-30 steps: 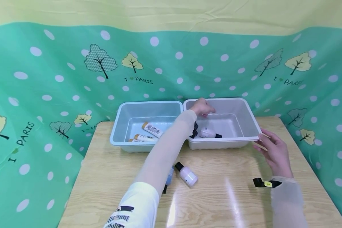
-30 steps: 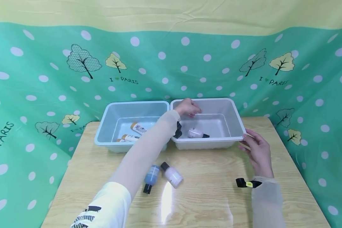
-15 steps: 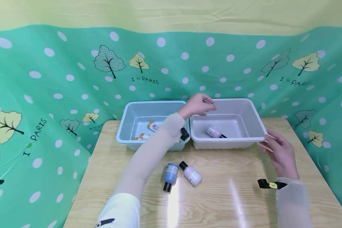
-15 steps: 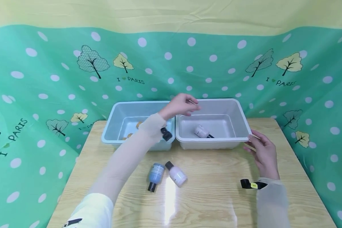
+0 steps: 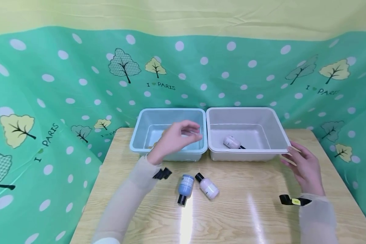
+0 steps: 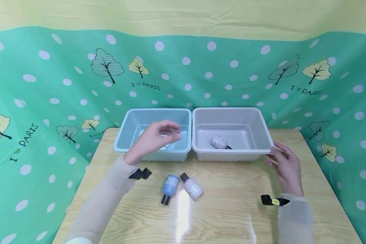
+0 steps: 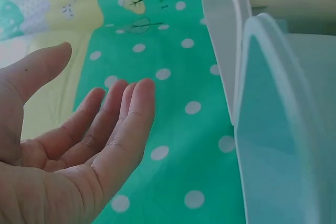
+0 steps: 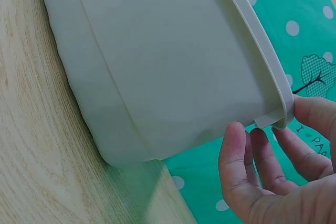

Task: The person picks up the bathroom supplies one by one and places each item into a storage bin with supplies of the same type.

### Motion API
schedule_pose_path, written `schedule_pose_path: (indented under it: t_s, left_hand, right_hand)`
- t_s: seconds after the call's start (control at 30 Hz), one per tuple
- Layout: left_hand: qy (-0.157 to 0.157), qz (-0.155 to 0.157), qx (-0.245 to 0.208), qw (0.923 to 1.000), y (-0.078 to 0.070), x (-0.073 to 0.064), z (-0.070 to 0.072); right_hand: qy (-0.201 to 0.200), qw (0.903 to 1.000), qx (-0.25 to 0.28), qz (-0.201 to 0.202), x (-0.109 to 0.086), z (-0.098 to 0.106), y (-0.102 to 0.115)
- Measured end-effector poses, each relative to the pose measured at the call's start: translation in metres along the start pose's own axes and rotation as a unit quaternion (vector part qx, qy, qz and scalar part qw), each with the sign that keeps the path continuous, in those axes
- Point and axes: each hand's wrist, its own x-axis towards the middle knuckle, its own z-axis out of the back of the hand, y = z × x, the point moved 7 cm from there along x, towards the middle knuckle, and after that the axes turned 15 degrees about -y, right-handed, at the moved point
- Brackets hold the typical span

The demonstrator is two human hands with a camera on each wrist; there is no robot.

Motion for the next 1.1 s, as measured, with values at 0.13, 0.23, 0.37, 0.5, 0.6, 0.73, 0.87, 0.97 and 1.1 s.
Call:
schedule_pose_path:
  t_s: [0.13,0.23,0.37,0.5,0.6,0.73,0.87,0.97,1.1]
  left_hand:
    - [-0.023,0.003,-0.005,0.9997,0.009,-0.034,0.010]
    - [-0.029,0.015,0.003,0.9995,0.020,-0.054,0.012]
    - [-0.034,0.040,0.014,0.9985,0.035,-0.077,0.011]
    - [-0.043,0.064,0.007,0.9970,0.054,-0.098,0.007]
    - [-0.043,0.083,0.011,0.9956,0.073,-0.112,0.001]
    - [-0.039,0.097,0.041,0.9936,0.096,-0.124,-0.006]
    - [-0.044,0.107,0.075,0.9905,0.113,-0.132,-0.008]
    - [-0.048,0.123,0.081,0.9880,0.125,-0.138,-0.009]
    - [-0.046,0.146,0.076,0.9852,0.138,-0.144,-0.013]
  right_hand:
    - [-0.012,0.9998,-0.012,-0.001,-0.001,0.002,0.000]
    - [-0.026,0.9993,-0.029,-0.002,-0.001,0.004,0.000]
    - [-0.032,0.9989,-0.033,-0.005,-0.001,0.004,0.000]
    - [-0.035,0.9988,-0.033,-0.009,-0.001,0.005,-0.002]
    - [-0.041,0.9981,-0.045,-0.010,-0.001,0.005,-0.003]
    - [-0.040,0.9979,-0.051,-0.009,-0.001,0.004,-0.005]
    - [-0.039,0.9980,-0.050,-0.007,-0.001,0.003,-0.005]
    - [-0.037,0.9981,-0.049,-0.008,-0.002,0.002,-0.005]
    - [-0.035,0.9982,-0.048,-0.008,-0.004,0.001,-0.006]
